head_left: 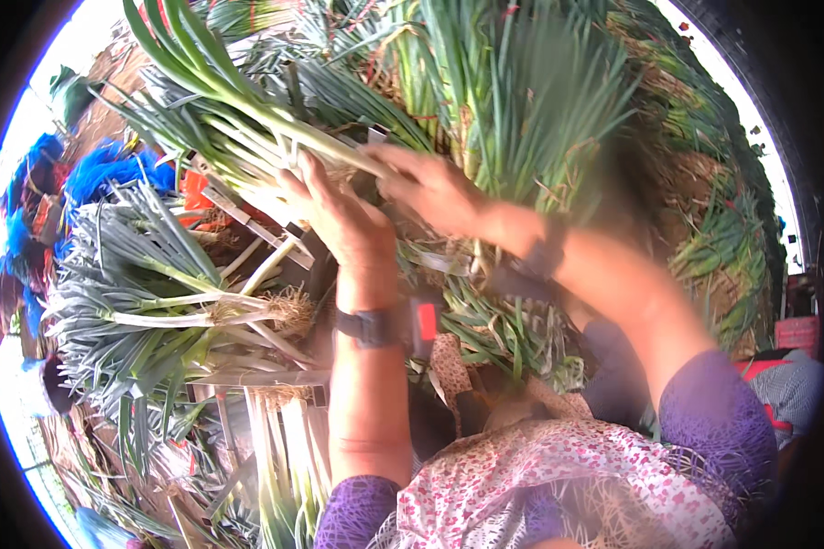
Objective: The person cleans green onions by hand, pulling off the outer layers and roots before placing them into a metal tray. They also move discarded layers aside to reach more onions from the pile.
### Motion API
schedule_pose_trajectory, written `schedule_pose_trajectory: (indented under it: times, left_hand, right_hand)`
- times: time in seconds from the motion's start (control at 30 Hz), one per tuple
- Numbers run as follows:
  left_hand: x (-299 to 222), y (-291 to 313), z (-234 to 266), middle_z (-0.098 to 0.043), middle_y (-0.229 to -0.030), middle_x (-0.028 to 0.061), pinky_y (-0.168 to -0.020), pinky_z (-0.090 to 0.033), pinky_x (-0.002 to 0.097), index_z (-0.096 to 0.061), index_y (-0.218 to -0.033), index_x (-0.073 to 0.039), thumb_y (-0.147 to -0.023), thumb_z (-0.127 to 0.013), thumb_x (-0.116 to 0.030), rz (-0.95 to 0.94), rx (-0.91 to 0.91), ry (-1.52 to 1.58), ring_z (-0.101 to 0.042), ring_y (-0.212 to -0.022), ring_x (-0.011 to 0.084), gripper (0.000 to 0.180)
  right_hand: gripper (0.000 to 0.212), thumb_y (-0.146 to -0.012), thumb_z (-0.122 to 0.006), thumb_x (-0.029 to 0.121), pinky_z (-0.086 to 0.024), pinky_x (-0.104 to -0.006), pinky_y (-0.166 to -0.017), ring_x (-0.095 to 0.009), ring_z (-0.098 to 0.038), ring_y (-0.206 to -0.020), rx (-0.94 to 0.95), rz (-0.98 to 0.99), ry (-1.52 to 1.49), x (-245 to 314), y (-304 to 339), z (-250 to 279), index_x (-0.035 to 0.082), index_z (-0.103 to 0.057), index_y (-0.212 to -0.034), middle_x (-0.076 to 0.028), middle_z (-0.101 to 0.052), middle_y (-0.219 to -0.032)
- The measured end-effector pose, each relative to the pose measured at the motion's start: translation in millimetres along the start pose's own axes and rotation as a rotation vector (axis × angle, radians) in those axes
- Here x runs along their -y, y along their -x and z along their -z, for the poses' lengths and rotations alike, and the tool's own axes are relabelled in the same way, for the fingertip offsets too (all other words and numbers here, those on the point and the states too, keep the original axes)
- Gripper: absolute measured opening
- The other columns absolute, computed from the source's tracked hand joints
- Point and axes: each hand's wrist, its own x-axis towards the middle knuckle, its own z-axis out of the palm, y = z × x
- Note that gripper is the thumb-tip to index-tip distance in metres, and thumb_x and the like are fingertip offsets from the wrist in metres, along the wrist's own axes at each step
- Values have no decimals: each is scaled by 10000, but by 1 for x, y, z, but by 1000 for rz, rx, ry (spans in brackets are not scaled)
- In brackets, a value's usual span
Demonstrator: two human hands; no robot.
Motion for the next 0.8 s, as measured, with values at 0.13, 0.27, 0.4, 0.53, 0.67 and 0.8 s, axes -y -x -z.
schedule_pose_trajectory:
  times: [0.13, 0.27, 0.4, 0.53, 0.67, 0.8]
  left_hand:
    - [16, 41, -16, -304, -1343, 303, -1036, -265, 459, -323, -1309, 29, -847, -485, -74, 607, -106, 504, -306, -1255, 439, 500]
    - [-46, 19, -23, -567, -1019, 15, -880, -379, 293, -492, -1165, -88, -930, -382, -432, 1402, -295, 1170, -509, -936, 168, 430]
    - [-43, 41, -34, -514, -1134, 39, -883, -383, 316, -456, -1203, -71, -924, -411, -415, 1503, -194, 1143, -485, -1017, 172, 445]
    - [-39, 61, -46, -456, -1205, 58, -907, -368, 346, -405, -1247, -37, -912, -431, -384, 1540, -26, 1013, -445, -1075, 182, 483]
    - [-57, 67, -64, -549, -831, -29, -746, -396, 324, -550, -904, -157, -868, -506, -357, 1477, 157, 1009, -523, -788, 125, 208]
    - [-46, 83, -60, -361, -1338, 56, -1021, -220, 392, -432, -1203, -143, -875, -489, -400, 1453, 230, 914, -369, -1178, 203, 421]
  right_hand:
    - [480, -851, -552, 113, -484, -247, -497, -113, -565, -624, 143, -339, -317, -23, -134, -59, 81, -428, -1313, -68, -606, -815]
    - [508, -773, -592, 142, -513, -326, -668, -194, -632, -780, 432, -528, -97, -96, -162, -111, 80, -481, -1265, -134, -648, -876]
    - [405, -737, -599, 257, -447, -343, -865, -284, -599, -968, 700, -260, 425, -141, -135, -114, 68, -614, -1096, -170, -631, -1032]
    - [350, -802, -580, 210, -459, -312, -859, -233, -609, -959, 333, -209, 224, -127, -89, -64, 33, -599, -1104, -148, -643, -1022]
    - [233, -842, -605, 131, -490, -249, -751, -88, -598, -781, -86, -421, -167, -170, 35, 7, 32, -613, -1053, -25, -648, -887]
    - [93, -797, -612, 114, -431, -276, -555, -130, -555, -609, -264, -990, -329, -199, 227, 7, 35, -651, -827, -50, -588, -653]
